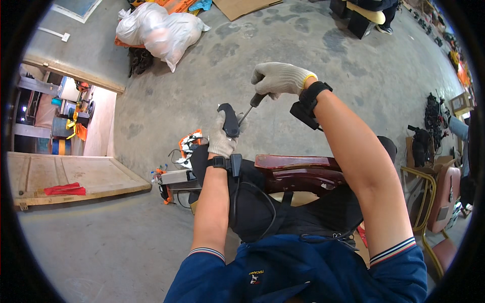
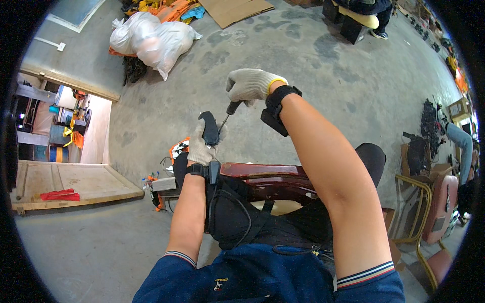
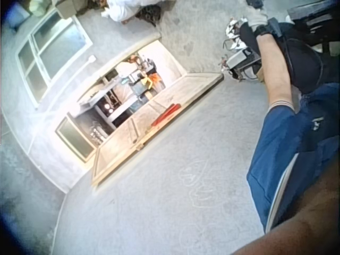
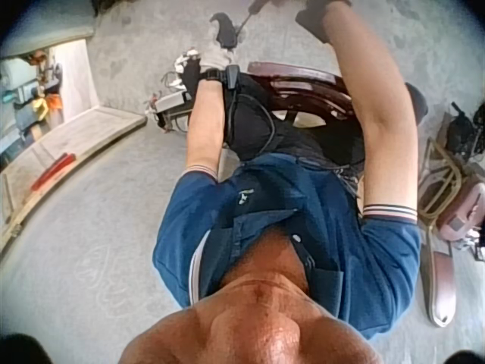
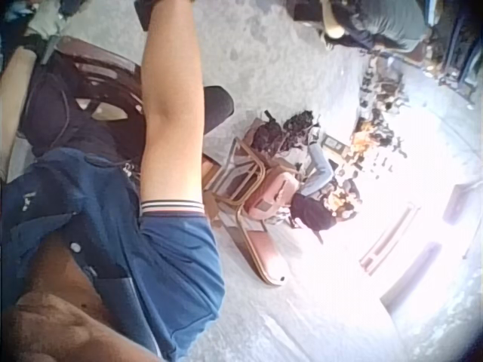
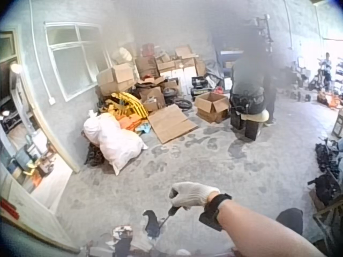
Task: Repairing a small mechanical component using a screwdriver.
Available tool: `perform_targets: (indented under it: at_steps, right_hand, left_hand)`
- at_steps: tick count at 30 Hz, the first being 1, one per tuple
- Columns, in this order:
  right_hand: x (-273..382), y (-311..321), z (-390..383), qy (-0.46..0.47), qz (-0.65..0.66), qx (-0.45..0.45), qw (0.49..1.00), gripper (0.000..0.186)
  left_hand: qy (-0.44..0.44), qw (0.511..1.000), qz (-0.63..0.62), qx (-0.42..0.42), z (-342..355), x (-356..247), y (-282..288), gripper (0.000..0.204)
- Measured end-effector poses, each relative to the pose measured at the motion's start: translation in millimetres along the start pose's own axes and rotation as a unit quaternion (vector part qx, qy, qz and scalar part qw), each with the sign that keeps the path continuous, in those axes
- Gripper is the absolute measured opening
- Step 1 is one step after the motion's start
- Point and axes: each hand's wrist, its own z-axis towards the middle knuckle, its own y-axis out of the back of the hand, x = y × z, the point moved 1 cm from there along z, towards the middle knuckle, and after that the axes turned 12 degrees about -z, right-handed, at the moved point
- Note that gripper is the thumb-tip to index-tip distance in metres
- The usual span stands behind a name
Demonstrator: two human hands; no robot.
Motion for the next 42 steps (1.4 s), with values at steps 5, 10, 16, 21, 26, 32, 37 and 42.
perform_targets:
  at_steps: [5, 10, 16, 21, 26, 32, 37, 42]
  right_hand:
    - [-3.5, -0.1, 3.3, 0.003, -0.064, 0.042, 0.997, 0.037]
    - [-10.1, -7.9, 24.5, 0.019, -0.084, 0.019, 0.996, 0.046]
    - [-9.0, -5.8, 11.6, 0.075, -0.068, -0.044, 0.994, 0.045]
    - [6.2, -1.2, 4.2, -0.024, -0.028, 0.042, 0.998, 0.041]
    - [0.8, -1.1, 3.7, 0.04, -0.056, -0.019, 0.997, 0.047]
    - [0.5, -4.5, 11.0, 0.003, -0.067, 0.007, 0.998, 0.046]
    - [4.0, -0.9, 9.0, 0.03, -0.109, 0.031, 0.993, 0.035]
    - [8.1, -0.1, -0.1, 0.068, -0.069, -0.018, 0.995, 0.035]
  left_hand:
    - [0.002, 1.0, 0.018, 0.005, 1.1, 0.0, 2.7, 0.044]
    - [-0.013, 0.999, 0.038, -0.012, 4.0, -0.4, 5.5, 0.046]
    - [-0.022, 0.998, 0.053, -0.025, 4.4, -1.1, 7.1, 0.043]
    - [-0.04, 0.998, 0.037, -0.044, 6.5, 0.7, 7.5, 0.042]
    - [-0.059, 0.997, 0.02, -0.035, 11.7, 3.0, 10.4, 0.042]
    - [-0.028, 0.998, 0.027, -0.04, 14.4, 1.3, 14.4, 0.041]
    - [-0.028, 0.998, 0.023, -0.043, 11.2, 1.7, 10.7, 0.039]
    - [-0.048, 0.998, 0.019, -0.038, 5.6, 2.2, 5.5, 0.038]
